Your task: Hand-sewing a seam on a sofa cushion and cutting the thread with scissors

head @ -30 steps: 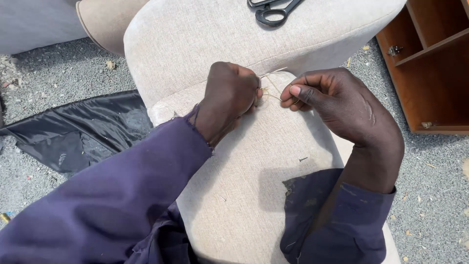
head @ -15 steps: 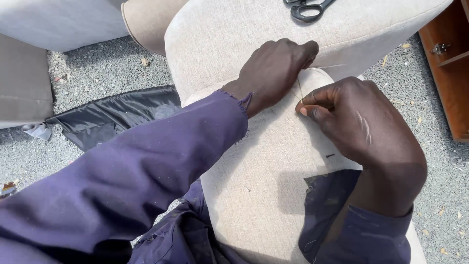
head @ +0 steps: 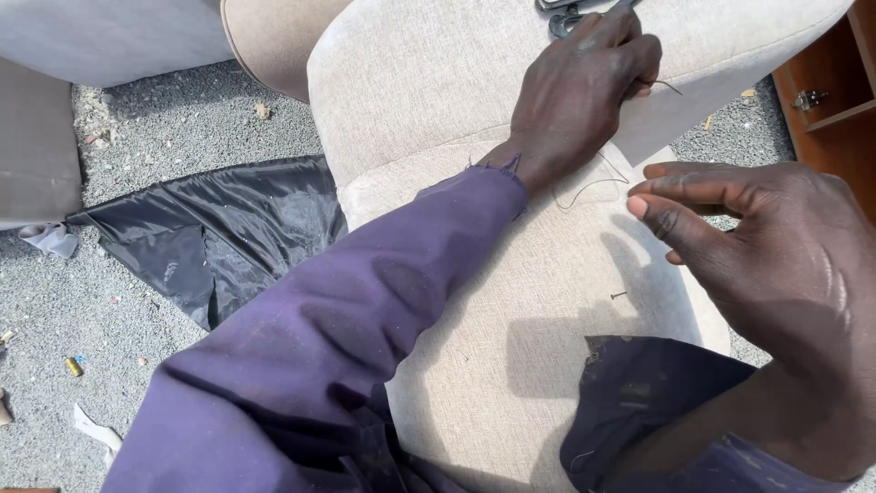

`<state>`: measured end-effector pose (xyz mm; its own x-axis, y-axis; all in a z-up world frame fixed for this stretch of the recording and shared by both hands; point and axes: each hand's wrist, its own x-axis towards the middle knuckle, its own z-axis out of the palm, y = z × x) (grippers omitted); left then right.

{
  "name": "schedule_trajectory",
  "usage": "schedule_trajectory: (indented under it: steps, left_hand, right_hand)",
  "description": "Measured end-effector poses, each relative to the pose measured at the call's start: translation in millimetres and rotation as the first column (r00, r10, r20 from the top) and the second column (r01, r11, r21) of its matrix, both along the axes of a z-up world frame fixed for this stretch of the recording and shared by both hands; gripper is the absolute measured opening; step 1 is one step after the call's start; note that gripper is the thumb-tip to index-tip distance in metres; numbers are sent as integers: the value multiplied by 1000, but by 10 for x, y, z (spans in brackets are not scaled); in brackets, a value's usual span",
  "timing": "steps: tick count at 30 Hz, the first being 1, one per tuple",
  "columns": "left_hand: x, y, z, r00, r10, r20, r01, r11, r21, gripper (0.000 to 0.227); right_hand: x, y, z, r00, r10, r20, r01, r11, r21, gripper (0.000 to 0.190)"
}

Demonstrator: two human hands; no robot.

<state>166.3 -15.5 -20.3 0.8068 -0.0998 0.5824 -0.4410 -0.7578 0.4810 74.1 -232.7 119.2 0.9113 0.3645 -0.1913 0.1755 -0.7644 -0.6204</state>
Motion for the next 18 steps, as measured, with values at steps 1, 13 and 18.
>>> schedule_trajectory:
  steps: [1, 13, 18]
  left_hand:
    - [108, -84, -8, 1000, -4, -3, 4, 1000, -1, 12]
    - [-1128, 112, 941, 933, -301, -196, -150, 169, -974, 31]
    - [-1514, 358, 482, 920, -31, -390, -324, 499, -803, 38]
  right_hand:
    - [33, -7, -43, 1000, -4, -3, 4, 1000, -1, 25]
    - [555, 590, -1122, 667, 442, -600, 593, 174, 786, 18]
    - [700, 331, -1162, 661, -85, -745, 748, 154, 646, 32]
